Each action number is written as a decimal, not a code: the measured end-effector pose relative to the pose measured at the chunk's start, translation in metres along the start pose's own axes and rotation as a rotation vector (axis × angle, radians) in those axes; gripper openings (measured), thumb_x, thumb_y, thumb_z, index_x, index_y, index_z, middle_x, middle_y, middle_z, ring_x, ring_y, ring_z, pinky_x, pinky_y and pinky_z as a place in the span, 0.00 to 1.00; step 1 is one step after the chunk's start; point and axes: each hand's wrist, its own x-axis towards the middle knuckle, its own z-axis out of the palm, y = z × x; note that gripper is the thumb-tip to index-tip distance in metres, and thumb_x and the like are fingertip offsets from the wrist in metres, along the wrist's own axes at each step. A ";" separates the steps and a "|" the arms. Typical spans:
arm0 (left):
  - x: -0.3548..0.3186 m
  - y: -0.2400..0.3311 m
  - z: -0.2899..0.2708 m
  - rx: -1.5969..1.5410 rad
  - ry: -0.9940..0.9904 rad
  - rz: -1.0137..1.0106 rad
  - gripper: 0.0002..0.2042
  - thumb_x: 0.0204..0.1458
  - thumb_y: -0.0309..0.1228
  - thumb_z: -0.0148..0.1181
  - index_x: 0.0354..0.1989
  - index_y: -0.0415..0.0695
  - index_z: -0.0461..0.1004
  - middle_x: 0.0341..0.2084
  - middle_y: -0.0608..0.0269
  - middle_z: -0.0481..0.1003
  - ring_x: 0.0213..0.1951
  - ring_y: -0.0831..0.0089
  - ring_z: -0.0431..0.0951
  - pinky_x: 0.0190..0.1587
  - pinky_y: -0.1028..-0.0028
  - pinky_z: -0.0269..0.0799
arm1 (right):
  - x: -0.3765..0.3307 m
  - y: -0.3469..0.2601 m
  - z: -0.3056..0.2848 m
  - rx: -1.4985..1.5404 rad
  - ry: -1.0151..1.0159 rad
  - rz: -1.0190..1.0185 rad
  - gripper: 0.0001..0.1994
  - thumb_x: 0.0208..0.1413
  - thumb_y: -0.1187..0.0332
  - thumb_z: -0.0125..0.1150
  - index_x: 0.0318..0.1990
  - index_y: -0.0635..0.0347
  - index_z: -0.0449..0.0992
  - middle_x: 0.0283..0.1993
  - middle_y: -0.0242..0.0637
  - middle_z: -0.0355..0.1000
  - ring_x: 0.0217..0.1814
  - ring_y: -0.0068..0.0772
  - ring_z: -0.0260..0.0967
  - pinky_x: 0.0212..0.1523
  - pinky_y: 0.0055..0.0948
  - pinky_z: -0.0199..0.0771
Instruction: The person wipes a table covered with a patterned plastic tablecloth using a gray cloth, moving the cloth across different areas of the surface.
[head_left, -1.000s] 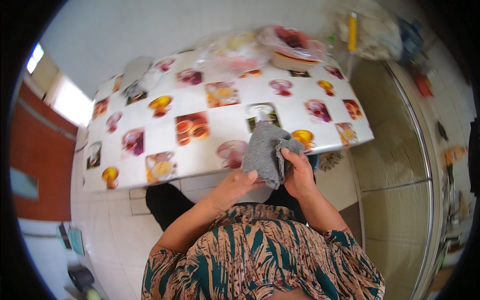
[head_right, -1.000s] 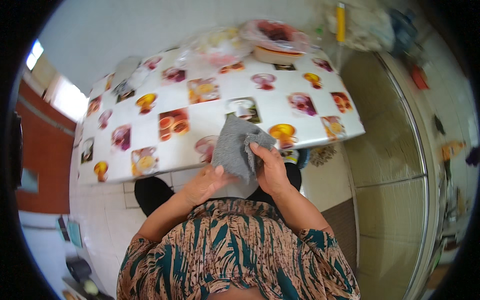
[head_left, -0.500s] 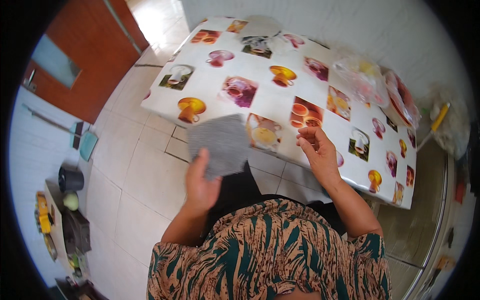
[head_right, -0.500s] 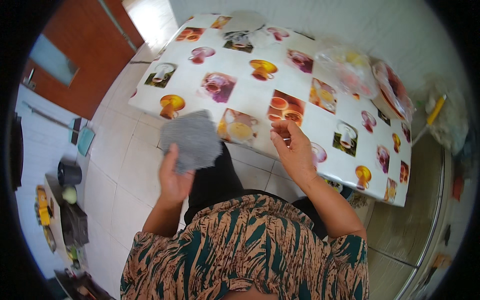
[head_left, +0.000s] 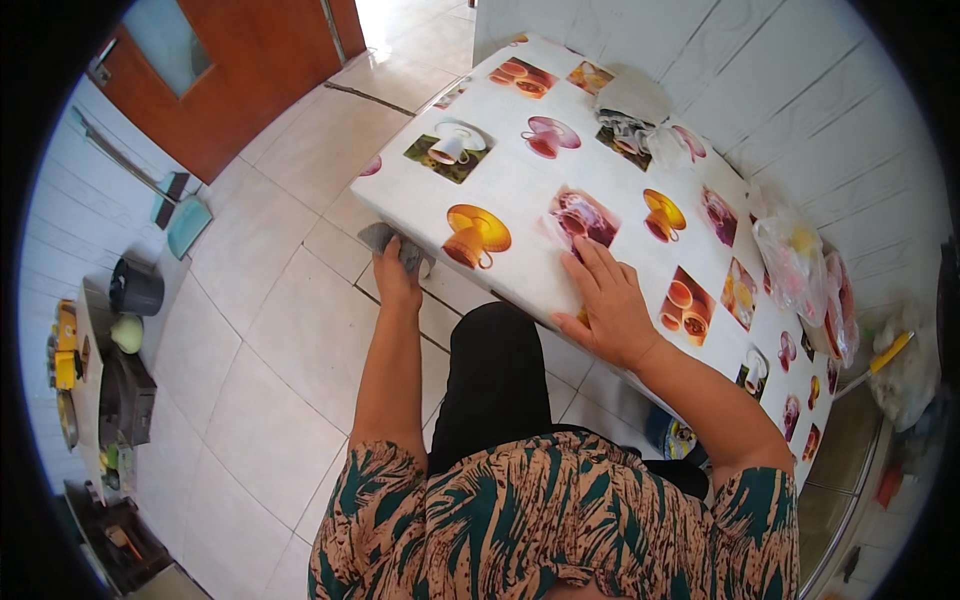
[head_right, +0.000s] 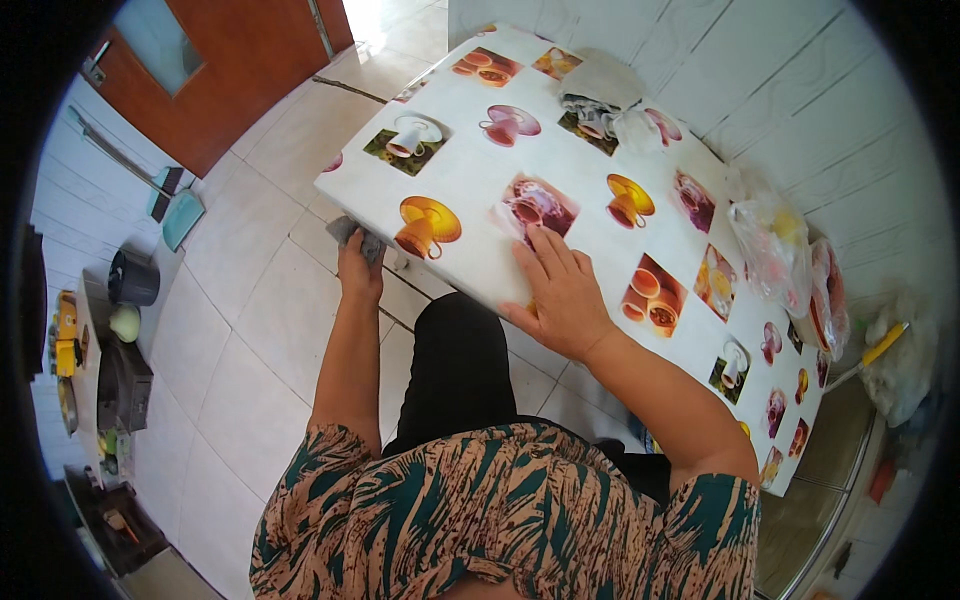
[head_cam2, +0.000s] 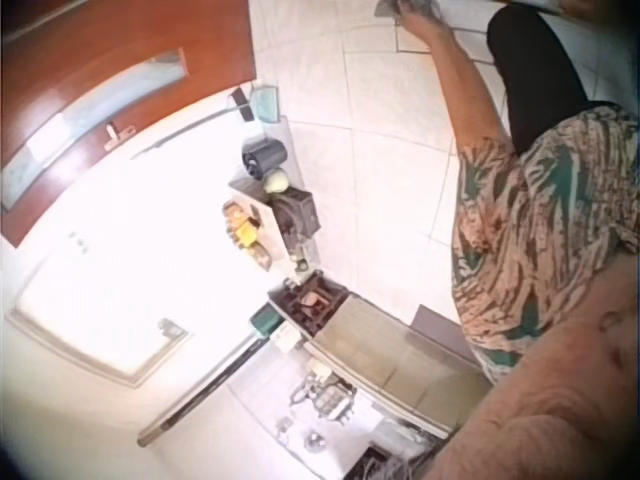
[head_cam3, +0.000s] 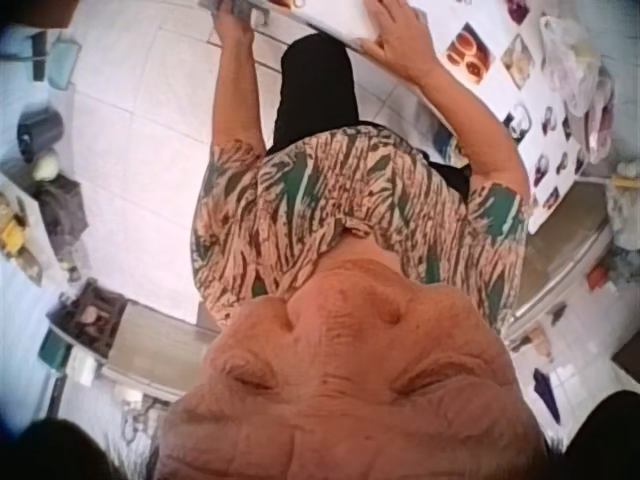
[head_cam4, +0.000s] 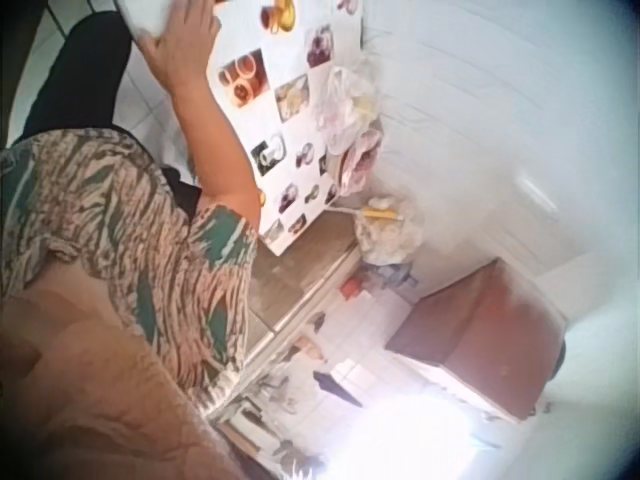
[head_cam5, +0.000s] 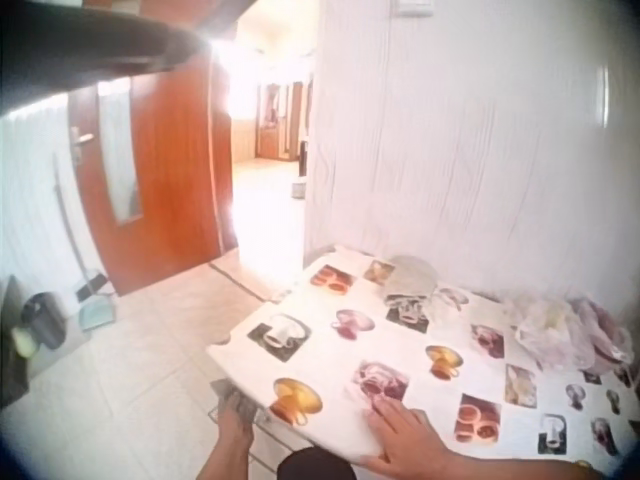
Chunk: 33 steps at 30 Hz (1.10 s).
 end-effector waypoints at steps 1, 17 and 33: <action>0.007 -0.001 -0.007 -0.049 -0.079 0.012 0.19 0.58 0.28 0.51 0.59 0.42 0.63 0.53 0.58 0.70 0.54 0.66 0.71 0.57 0.64 0.69 | -0.001 -0.001 0.003 -0.014 0.001 -0.007 0.35 0.55 0.49 0.60 0.65 0.62 0.62 0.71 0.53 0.52 0.73 0.51 0.50 0.66 0.46 0.50; -0.003 -0.024 -0.052 -0.117 -0.128 0.048 0.24 0.52 0.16 0.50 0.60 0.39 0.61 0.53 0.57 0.69 0.55 0.63 0.70 0.62 0.64 0.64 | 0.006 -0.004 -0.004 0.029 -0.107 0.074 0.37 0.53 0.47 0.60 0.67 0.57 0.61 0.73 0.51 0.52 0.74 0.50 0.49 0.65 0.45 0.48; 0.110 -0.090 -0.063 0.337 -0.023 0.582 0.30 0.53 0.34 0.63 0.62 0.37 0.60 0.55 0.51 0.66 0.56 0.59 0.67 0.56 0.63 0.66 | 0.009 -0.002 -0.002 0.010 -0.152 0.052 0.38 0.55 0.44 0.55 0.66 0.62 0.61 0.71 0.55 0.54 0.73 0.54 0.52 0.64 0.44 0.47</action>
